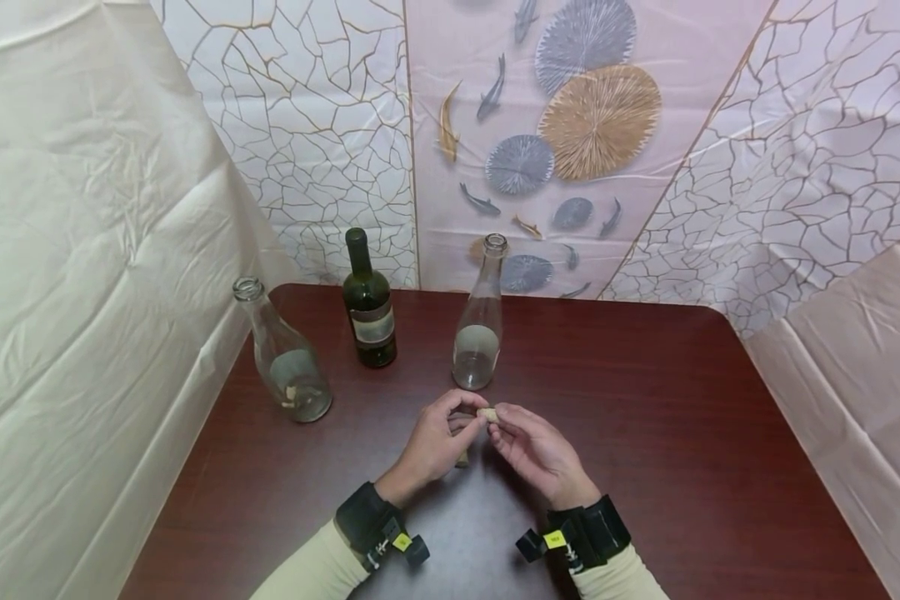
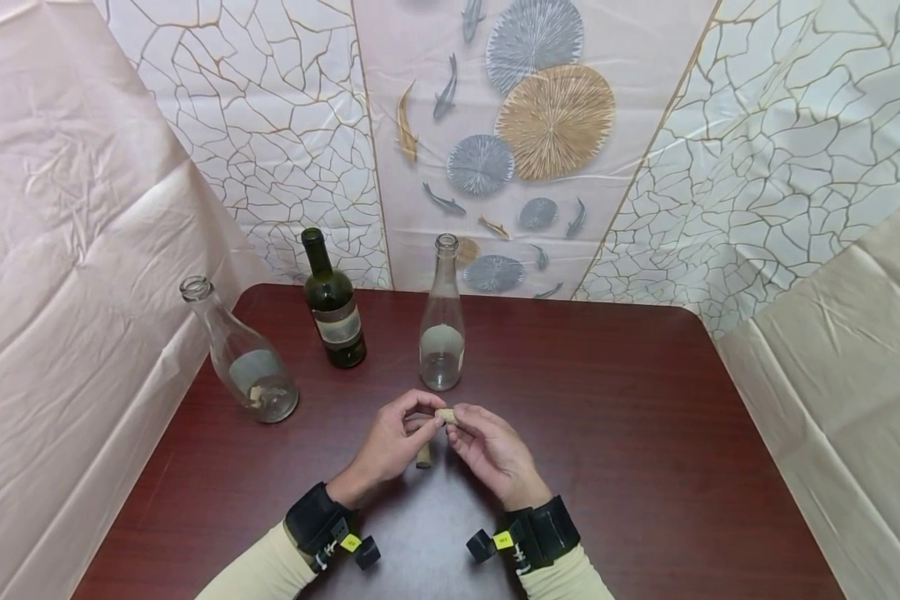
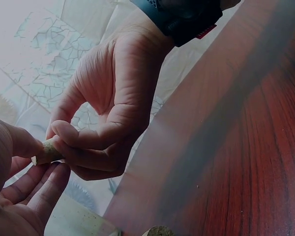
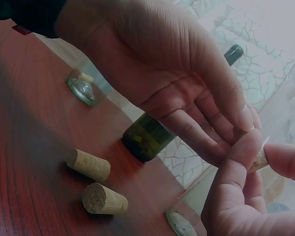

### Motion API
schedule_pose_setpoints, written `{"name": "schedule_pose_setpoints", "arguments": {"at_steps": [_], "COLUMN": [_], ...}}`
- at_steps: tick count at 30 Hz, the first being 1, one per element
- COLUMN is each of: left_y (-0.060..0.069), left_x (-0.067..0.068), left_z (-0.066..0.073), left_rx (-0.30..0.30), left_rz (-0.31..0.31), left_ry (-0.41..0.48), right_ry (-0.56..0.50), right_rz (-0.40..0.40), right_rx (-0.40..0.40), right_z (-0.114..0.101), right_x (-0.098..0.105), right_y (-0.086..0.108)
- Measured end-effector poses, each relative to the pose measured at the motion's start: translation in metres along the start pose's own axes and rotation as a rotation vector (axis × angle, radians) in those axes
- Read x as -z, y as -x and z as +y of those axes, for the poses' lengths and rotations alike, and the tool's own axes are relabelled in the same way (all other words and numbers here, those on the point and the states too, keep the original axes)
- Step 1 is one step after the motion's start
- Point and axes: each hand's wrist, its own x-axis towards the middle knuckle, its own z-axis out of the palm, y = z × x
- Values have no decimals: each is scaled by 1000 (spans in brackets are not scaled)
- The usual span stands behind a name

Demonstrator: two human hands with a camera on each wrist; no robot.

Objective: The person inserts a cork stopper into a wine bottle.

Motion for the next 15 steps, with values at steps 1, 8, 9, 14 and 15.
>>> {"name": "schedule_pose_setpoints", "arguments": {"at_steps": [1,8,9,14,15], "left_y": [0,-12,-15,-39,-45], "left_x": [0,2,3,18,22], "left_z": [1,8,10,33,39], "left_rx": [-3,-59,-78,-168,-183], "left_rz": [-2,-18,-13,54,77], "left_ry": [-3,-37,-42,-87,-105], "right_ry": [0,1,-2,-2,2], "right_rz": [4,43,52,74,76], "right_rx": [1,24,32,57,59], "right_z": [-1,-7,-8,-11,-11], "right_x": [0,0,0,3,3], "right_y": [0,2,3,4,4]}}
